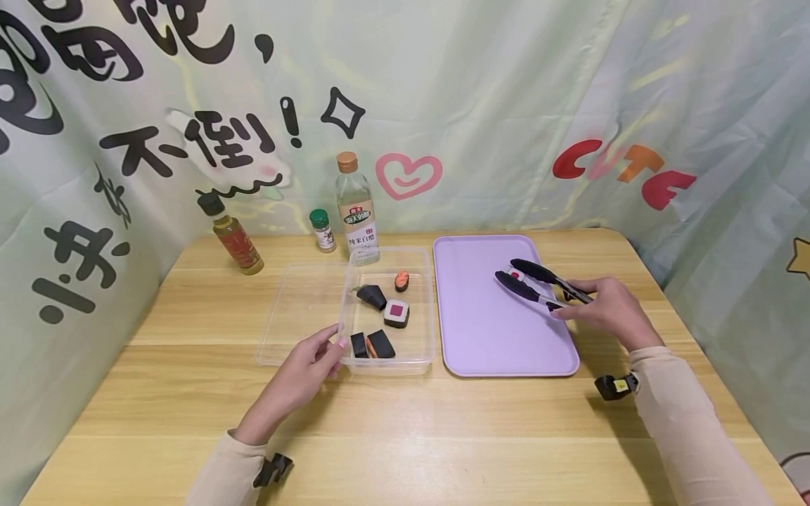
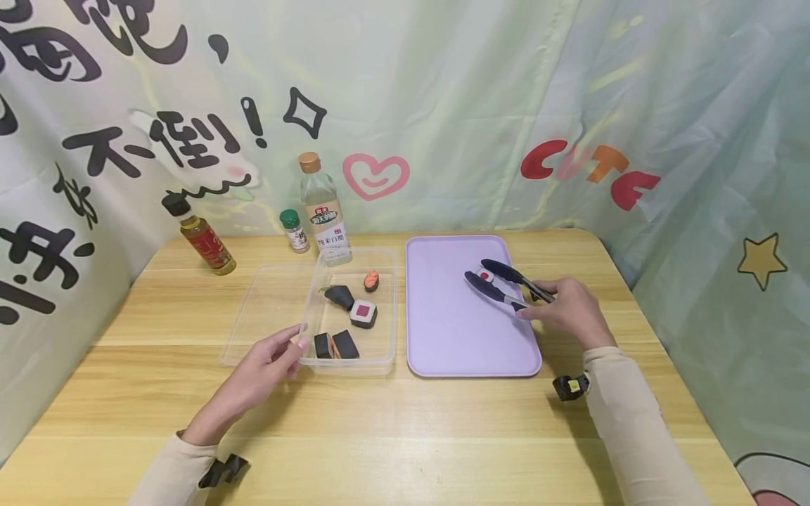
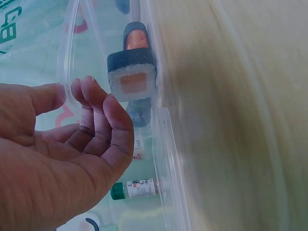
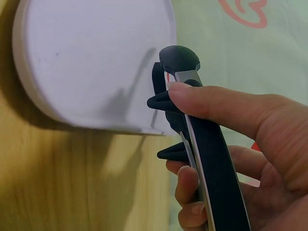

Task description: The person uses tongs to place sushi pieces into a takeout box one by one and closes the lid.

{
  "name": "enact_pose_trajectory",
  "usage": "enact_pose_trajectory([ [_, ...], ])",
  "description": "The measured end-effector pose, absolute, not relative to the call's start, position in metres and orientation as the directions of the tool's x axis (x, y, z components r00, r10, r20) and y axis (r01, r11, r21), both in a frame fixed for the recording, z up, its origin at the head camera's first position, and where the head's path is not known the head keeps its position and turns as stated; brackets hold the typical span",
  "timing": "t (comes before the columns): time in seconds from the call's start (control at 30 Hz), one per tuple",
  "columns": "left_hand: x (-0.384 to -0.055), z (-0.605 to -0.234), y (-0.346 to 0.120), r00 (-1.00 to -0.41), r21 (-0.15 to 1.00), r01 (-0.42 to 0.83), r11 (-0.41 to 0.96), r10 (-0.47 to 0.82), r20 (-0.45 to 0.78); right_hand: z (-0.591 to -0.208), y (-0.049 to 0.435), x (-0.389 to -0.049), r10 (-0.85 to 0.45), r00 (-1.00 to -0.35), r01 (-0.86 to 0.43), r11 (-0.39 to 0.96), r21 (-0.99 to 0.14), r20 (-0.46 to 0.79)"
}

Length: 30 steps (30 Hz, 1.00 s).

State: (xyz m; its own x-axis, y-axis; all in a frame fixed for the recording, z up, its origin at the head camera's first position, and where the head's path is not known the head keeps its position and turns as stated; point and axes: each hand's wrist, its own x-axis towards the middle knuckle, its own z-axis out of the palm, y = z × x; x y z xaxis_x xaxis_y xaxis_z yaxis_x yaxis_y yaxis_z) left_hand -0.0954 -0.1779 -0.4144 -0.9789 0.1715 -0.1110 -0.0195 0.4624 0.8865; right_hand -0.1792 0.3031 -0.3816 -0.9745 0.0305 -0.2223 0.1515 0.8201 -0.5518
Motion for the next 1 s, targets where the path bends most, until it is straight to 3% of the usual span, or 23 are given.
enact_pose_trajectory([
  [1.0, -0.0954, -0.4139, -0.1778, -0.977, 0.893, -0.029, 0.450, 0.174, -0.119, -0.3810, 0.3017, -0.1763, 0.019, -0.982, 0.125, 0.814, -0.567, -0.189],
])
